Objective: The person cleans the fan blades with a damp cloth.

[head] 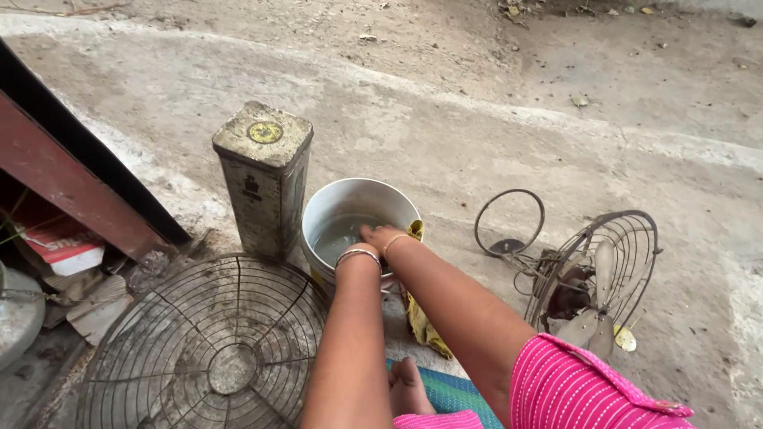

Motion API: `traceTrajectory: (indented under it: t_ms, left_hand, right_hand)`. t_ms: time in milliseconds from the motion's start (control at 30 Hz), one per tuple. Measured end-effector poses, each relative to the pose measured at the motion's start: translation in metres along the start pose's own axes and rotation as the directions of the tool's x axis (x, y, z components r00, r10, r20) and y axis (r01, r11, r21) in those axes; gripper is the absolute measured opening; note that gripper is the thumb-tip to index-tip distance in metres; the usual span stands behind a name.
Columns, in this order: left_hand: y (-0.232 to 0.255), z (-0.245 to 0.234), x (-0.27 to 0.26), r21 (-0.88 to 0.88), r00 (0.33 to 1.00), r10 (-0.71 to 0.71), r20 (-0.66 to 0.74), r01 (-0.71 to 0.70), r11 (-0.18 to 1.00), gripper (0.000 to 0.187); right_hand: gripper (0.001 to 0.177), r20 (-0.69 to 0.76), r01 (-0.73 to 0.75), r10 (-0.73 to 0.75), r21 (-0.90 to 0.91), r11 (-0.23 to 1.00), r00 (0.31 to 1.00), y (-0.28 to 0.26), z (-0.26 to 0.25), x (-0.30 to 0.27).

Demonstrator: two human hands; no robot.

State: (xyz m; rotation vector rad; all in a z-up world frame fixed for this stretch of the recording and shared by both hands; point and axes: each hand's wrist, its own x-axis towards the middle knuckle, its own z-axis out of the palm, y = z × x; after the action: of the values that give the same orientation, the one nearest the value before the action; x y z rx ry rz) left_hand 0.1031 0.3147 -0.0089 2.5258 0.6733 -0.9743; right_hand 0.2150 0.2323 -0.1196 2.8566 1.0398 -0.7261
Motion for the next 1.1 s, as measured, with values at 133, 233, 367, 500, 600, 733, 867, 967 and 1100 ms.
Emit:
traceTrajectory:
  t_ms: [133, 233, 367, 500, 600, 733, 867, 967, 1100]
  left_hand:
    - [-0.012, 0.0, -0.005, -0.046, 1.0, -0.009, -0.022, 0.008, 0.999, 0.065]
    - [-0.028, 0.009, 0.0, -0.076, 1.0, -0.013, -0.028, 0.011, 0.997, 0.062]
    - [-0.11, 0.043, 0.036, -0.116, 0.999, -0.012, -0.043, 0.007, 0.993, 0.058]
    - [-0.123, 0.072, 0.033, -0.155, 0.998, -0.013, -0.065, 0.003, 0.988, 0.054]
    - [-0.131, 0.075, 0.025, -0.183, 0.996, -0.024, -0.082, 0.009, 0.983, 0.051]
    - [-0.142, 0.075, 0.019, -0.216, 0.993, -0.028, -0.112, 0.003, 0.976, 0.047]
    - [-0.144, 0.069, 0.011, -0.249, 0.99, -0.036, -0.138, 0.0, 0.969, 0.043]
    - [-0.15, 0.067, 0.008, -0.272, 0.987, -0.045, -0.156, 0.001, 0.962, 0.041]
    - [-0.168, 0.081, -0.001, -0.299, 0.982, -0.05, -0.184, -0.008, 0.954, 0.038]
  right_hand:
    - [0.05, 0.018, 0.017, -0.016, -0.018, 1.0, 1.0, -0.018, -0.02, -0.023]
    - [0.047, 0.041, 0.025, -0.024, -0.03, 0.999, 0.999, -0.021, -0.02, -0.028]
    - [0.045, 0.065, 0.03, -0.027, -0.05, 0.998, 0.997, -0.021, -0.025, -0.037]
    - [0.042, 0.082, 0.038, -0.032, -0.071, 0.997, 0.996, -0.024, -0.035, -0.048]
    - [0.041, 0.095, 0.053, -0.045, -0.082, 0.995, 0.994, -0.029, -0.035, -0.05]
    - [0.039, 0.103, 0.062, -0.052, -0.098, 0.993, 0.993, -0.023, -0.031, -0.033]
    - [0.037, 0.115, 0.073, -0.06, -0.113, 0.991, 0.991, -0.02, -0.029, -0.031]
    - [0.036, 0.125, 0.084, -0.069, -0.121, 0.989, 0.99, -0.021, -0.028, -0.027]
    - [0.035, 0.111, 0.071, -0.059, -0.106, 0.992, 0.992, 0.004, -0.001, 0.019]
